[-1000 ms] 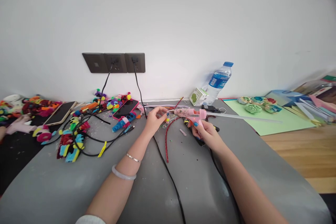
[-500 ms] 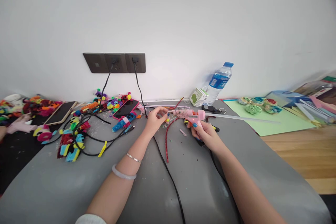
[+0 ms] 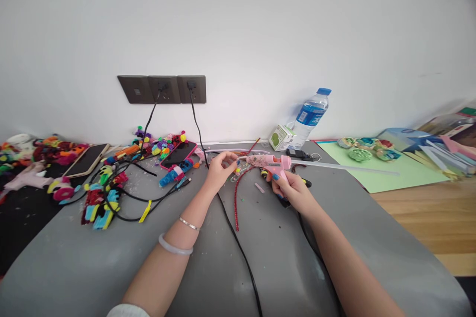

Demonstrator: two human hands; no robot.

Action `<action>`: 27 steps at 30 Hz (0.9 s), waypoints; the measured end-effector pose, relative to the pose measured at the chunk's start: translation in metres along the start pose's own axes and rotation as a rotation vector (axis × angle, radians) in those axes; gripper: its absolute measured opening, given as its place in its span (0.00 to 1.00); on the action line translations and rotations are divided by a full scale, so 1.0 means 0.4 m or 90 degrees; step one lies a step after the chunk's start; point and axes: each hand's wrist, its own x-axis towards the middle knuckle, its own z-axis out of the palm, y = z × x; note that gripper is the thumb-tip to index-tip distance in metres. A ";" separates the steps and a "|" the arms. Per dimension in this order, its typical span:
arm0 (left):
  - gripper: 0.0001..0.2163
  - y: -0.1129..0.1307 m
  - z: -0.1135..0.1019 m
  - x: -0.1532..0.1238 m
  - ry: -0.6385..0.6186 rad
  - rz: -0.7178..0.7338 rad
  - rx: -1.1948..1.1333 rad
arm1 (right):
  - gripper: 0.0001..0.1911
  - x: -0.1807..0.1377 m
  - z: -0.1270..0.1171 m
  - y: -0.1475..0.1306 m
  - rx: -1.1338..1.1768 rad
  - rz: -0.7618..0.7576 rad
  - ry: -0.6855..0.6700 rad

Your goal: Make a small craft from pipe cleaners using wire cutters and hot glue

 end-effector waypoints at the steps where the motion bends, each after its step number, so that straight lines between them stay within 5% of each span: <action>1: 0.04 0.000 0.000 0.000 0.003 0.000 0.000 | 0.27 0.000 0.000 0.000 0.001 -0.001 0.001; 27: 0.06 -0.011 -0.004 0.003 0.007 0.006 -0.003 | 0.26 0.001 -0.001 0.012 0.002 -0.002 0.041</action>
